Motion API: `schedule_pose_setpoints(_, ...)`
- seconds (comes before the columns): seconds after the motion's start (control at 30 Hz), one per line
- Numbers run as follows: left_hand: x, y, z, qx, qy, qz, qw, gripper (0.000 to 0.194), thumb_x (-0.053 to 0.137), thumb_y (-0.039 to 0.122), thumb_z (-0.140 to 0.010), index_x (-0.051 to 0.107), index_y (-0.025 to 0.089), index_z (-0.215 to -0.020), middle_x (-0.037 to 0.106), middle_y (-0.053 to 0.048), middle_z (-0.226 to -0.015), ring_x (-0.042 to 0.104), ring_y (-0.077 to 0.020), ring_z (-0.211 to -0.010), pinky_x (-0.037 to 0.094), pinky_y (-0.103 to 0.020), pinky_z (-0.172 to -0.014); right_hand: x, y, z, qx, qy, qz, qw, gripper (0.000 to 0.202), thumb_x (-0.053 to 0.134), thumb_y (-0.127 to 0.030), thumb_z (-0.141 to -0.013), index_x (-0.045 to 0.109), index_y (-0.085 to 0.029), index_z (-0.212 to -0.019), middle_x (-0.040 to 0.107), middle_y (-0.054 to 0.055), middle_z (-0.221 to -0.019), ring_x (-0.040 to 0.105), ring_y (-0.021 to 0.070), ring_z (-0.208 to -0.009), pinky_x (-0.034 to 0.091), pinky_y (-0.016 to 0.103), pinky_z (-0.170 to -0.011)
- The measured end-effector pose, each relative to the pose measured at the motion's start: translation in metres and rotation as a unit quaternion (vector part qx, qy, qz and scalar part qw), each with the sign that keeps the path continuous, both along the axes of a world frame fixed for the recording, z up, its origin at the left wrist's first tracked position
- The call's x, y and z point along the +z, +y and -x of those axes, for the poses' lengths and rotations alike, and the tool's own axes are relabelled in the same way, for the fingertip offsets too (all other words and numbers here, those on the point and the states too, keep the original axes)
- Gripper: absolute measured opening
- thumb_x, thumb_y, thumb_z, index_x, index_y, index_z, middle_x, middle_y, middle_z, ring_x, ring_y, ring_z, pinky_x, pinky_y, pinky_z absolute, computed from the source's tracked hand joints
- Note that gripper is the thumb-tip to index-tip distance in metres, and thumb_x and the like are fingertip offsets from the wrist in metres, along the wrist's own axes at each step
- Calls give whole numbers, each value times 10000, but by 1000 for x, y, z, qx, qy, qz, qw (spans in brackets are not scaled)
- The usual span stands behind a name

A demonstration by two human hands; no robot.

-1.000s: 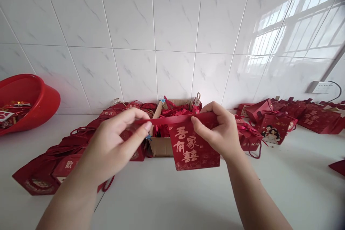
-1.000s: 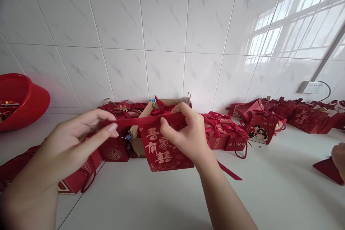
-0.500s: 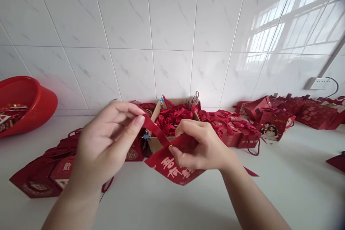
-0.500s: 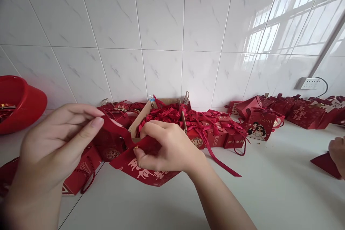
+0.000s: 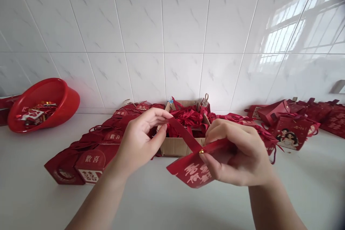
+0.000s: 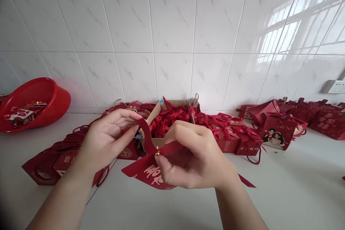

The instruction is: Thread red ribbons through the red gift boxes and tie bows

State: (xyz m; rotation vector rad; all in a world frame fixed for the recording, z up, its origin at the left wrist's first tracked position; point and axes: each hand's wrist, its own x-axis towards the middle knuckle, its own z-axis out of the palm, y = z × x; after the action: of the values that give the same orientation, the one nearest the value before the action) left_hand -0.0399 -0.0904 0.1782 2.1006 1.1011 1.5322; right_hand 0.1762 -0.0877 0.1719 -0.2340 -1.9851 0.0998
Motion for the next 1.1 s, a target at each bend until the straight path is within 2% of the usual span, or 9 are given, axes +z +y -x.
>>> schedule_pose_setpoints(0.1, -1, 2, 2, 31, -18, -39, 999, 61, 624, 196, -847, 611, 194, -907, 702, -40, -908, 675, -187, -889, 558, -288, -800, 1, -1, -5, -14, 0, -4, 1000, 202, 659, -111, -724, 496, -203, -800, 510, -8, -659, 454, 107, -548, 396, 239, -476)
schedule_pose_setpoints(0.23, 0, 3, 0, 116, 10, -156, 981, 27, 672, 200, -804, 682, 221, -817, 674, -32, -985, 641, -204, -979, 524, -339, -896, 2, -1, -6, -19, -5, -10, 1000, 182, 643, -125, -745, 488, -211, -788, 517, -6, -652, 454, 111, -537, 389, 242, -461)
schedule_pose_setpoints(0.3, 0, 2, -3, 128, 19, -155, 979, 23, 688, 211, -791, 704, 226, -787, 680, -27, -949, 645, -198, -938, 528, -328, -869, 2, -2, -4, -15, -10, -10, 1000, 184, 638, -120, -745, 496, -211, -818, 518, -5, -663, 451, 110, -540, 393, 240, -462)
schedule_pose_setpoints(0.4, 1, -3, -8, 61, -6, -31, 998, 26, 705, 231, -782, 707, 215, -801, 708, -12, -794, 670, -178, -766, 555, -276, -694, 1, -2, 1, -15, -29, -12, 999, 195, 623, -106, -748, 484, -212, -833, 487, -15, -650, 428, 107, -542, 364, 228, -450)
schedule_pose_setpoints(0.47, 1, -7, -11, -6, -33, 60, 998, 46, 727, 231, -763, 694, 210, -787, 710, -2, -741, 674, -172, -707, 545, -238, -589, -1, -2, 4, -21, -40, -14, 999, 202, 618, -105, -753, 459, -214, -815, 448, -26, -634, 395, 101, -536, 330, 221, -440)
schedule_pose_setpoints(0.53, 2, -12, -13, -58, -50, 102, 992, 39, 724, 224, -767, 686, 216, -773, 711, 7, -736, 679, -163, -710, 531, -206, -551, -2, -1, 7, -28, -48, -11, 998, 211, 618, -107, -758, 442, -213, -804, 437, -29, -642, 382, 96, -543, 321, 216, -445)
schedule_pose_setpoints(0.77, 7, -22, -12, -111, -17, 85, 990, 69, 652, 230, -842, 715, 260, -840, 723, 21, -781, 679, -132, -728, 545, -212, -678, -2, 2, 6, -49, -47, -29, 997, 218, 613, -91, -752, 432, -207, -789, 479, -19, -656, 416, 99, -553, 334, 223, -460)
schedule_pose_setpoints(0.97, 7, -25, -14, -65, -35, 48, 996, 74, 693, 206, -805, 739, 256, -834, 727, 17, -741, 690, -147, -726, 557, -199, -630, -2, 0, 6, -45, -39, -60, 996, 217, 634, -95, -746, 459, -204, -815, 504, -11, -658, 441, 102, -548, 349, 228, -459)
schedule_pose_setpoints(1.1, 5, -25, -14, -111, -30, 77, 990, 85, 673, 233, -828, 742, 253, -873, 743, 7, -806, 695, -143, -717, 573, -194, -625, -2, 0, 6, -39, -37, -66, 996, 218, 647, -81, -738, 488, -190, -839, 570, 15, -701, 483, 107, -567, 380, 233, -474)
